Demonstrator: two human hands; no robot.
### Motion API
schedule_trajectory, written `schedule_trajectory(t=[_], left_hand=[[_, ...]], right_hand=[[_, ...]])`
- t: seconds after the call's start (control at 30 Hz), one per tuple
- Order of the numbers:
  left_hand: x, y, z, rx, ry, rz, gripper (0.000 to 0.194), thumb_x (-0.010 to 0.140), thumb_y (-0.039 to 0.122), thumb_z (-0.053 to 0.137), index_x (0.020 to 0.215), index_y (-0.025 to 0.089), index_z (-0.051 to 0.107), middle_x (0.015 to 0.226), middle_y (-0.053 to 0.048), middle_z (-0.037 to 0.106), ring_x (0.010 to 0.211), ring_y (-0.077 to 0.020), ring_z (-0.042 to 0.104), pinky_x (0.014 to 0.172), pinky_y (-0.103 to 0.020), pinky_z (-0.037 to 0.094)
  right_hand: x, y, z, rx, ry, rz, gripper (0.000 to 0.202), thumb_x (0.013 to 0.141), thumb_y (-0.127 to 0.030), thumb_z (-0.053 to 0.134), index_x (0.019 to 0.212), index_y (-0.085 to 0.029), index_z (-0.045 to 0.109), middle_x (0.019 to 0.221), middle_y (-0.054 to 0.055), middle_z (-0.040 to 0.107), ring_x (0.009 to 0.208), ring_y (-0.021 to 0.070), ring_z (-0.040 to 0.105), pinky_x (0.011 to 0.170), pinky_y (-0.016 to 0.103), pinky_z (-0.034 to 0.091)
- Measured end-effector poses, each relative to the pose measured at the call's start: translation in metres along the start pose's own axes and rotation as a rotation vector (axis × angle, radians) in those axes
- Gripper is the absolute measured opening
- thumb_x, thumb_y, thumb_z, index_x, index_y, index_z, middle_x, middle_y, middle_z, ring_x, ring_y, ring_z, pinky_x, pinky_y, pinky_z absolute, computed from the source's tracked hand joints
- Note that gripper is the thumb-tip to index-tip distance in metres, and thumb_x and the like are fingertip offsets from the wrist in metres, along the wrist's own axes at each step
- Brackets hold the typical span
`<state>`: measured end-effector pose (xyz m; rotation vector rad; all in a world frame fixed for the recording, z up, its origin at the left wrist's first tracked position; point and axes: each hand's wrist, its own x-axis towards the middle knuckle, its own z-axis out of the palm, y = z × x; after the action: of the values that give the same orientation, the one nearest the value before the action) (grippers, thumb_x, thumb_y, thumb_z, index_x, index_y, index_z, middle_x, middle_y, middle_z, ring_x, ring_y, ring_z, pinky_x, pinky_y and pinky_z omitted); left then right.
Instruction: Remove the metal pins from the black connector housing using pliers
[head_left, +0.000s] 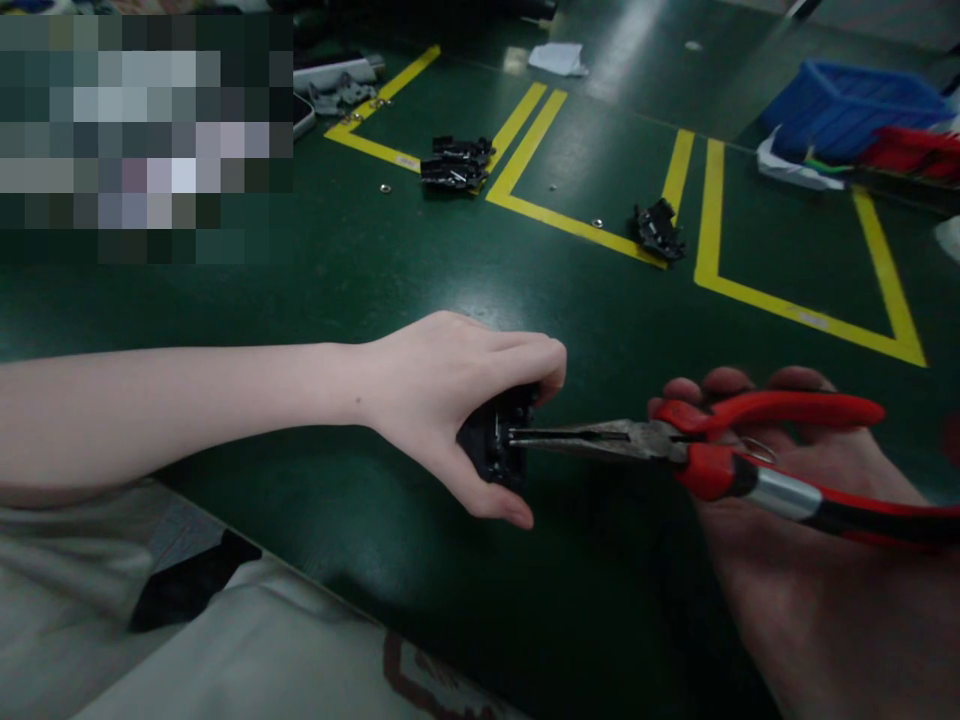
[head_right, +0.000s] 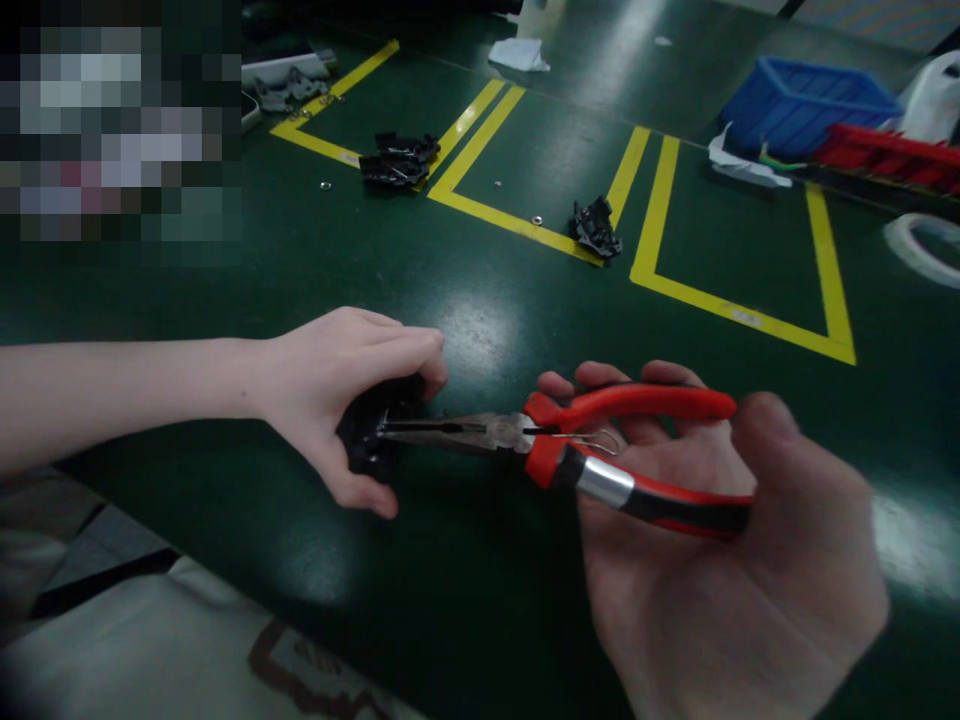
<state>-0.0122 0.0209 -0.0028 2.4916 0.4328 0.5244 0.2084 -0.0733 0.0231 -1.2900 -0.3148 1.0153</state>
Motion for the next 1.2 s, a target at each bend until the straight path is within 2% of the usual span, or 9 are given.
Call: schedule_trajectory(t=[0.1, 0.27, 0.5, 0.63, 0.77, 0.87, 1.07, 1.2], left_hand=[[0.0, 0.0, 0.0, -0.011, -0.004, -0.001, 0.054, 0.072, 0.068, 0.067, 0.09, 0.022, 0.046, 0.08, 0.003, 0.059, 0.062, -0.0129, 0.053, 0.056, -0.026, 0.034], [0.0, 0.001, -0.002, -0.001, -0.014, -0.015, 0.054, 0.073, 0.069, 0.065, 0.09, 0.022, 0.046, 0.08, 0.002, 0.059, 0.062, -0.0133, 0.053, 0.057, -0.026, 0.034], [0.001, 0.001, -0.001, -0.043, 0.0, -0.027, 0.053, 0.073, 0.067, 0.067, 0.09, 0.022, 0.046, 0.081, 0.003, 0.059, 0.063, -0.013, 0.054, 0.057, -0.026, 0.034], [0.001, -0.001, -0.004, -0.1, 0.02, 0.003, 0.053, 0.069, 0.064, 0.072, 0.089, 0.022, 0.047, 0.08, 0.003, 0.059, 0.062, -0.0114, 0.051, 0.056, -0.024, 0.035], [0.001, -0.001, -0.007, -0.111, 0.052, -0.048, 0.051, 0.071, 0.063, 0.07, 0.088, 0.021, 0.047, 0.08, 0.003, 0.059, 0.064, -0.0123, 0.052, 0.058, -0.025, 0.037], [0.002, -0.002, -0.007, -0.102, 0.014, -0.03, 0.051, 0.069, 0.062, 0.072, 0.089, 0.022, 0.047, 0.081, 0.003, 0.059, 0.063, -0.0121, 0.052, 0.057, -0.025, 0.036], [0.002, -0.004, -0.007, -0.07, -0.021, 0.004, 0.053, 0.068, 0.061, 0.073, 0.09, 0.022, 0.046, 0.08, 0.003, 0.06, 0.061, -0.012, 0.052, 0.056, -0.024, 0.036], [0.001, 0.0, -0.004, -0.053, 0.019, -0.014, 0.051, 0.072, 0.064, 0.069, 0.089, 0.022, 0.046, 0.079, 0.003, 0.059, 0.061, -0.0118, 0.052, 0.056, -0.025, 0.035]], right_hand=[[-0.002, 0.001, -0.001, -0.015, -0.047, -0.001, 0.043, 0.059, -0.047, 0.083, 0.09, -0.02, 0.071, 0.107, 0.009, 0.07, 0.106, 0.0334, 0.068, 0.09, 0.054, 0.062], [-0.001, 0.002, -0.001, -0.005, -0.028, -0.001, 0.047, 0.05, -0.046, 0.088, 0.084, -0.021, 0.069, 0.097, 0.009, 0.071, 0.098, 0.0339, 0.07, 0.084, 0.055, 0.064], [0.0, 0.002, -0.001, -0.03, -0.008, -0.014, 0.041, 0.055, -0.047, 0.086, 0.082, -0.021, 0.069, 0.095, 0.009, 0.071, 0.098, 0.0326, 0.07, 0.083, 0.053, 0.064], [0.001, 0.0, -0.001, -0.045, 0.06, -0.002, 0.034, 0.056, -0.033, 0.079, 0.087, -0.02, 0.071, 0.099, 0.008, 0.071, 0.1, 0.0316, 0.07, 0.084, 0.052, 0.065], [0.003, -0.004, 0.005, -0.03, 0.137, -0.003, 0.032, 0.054, -0.023, 0.071, 0.086, -0.019, 0.072, 0.106, 0.008, 0.071, 0.1, 0.03, 0.071, 0.083, 0.047, 0.065], [0.004, -0.005, 0.008, -0.022, 0.169, 0.011, 0.03, 0.055, -0.024, 0.068, 0.084, -0.018, 0.072, 0.109, 0.011, 0.069, 0.099, 0.032, 0.07, 0.08, 0.047, 0.066], [0.0, -0.001, 0.006, -0.021, 0.036, 0.002, 0.029, 0.059, -0.031, 0.073, 0.085, -0.018, 0.07, 0.102, 0.011, 0.068, 0.103, 0.0351, 0.068, 0.086, 0.052, 0.063], [0.001, -0.002, 0.005, -0.008, 0.077, 0.019, 0.035, 0.053, -0.031, 0.076, 0.085, -0.017, 0.071, 0.105, 0.013, 0.069, 0.101, 0.0346, 0.069, 0.082, 0.049, 0.065]])
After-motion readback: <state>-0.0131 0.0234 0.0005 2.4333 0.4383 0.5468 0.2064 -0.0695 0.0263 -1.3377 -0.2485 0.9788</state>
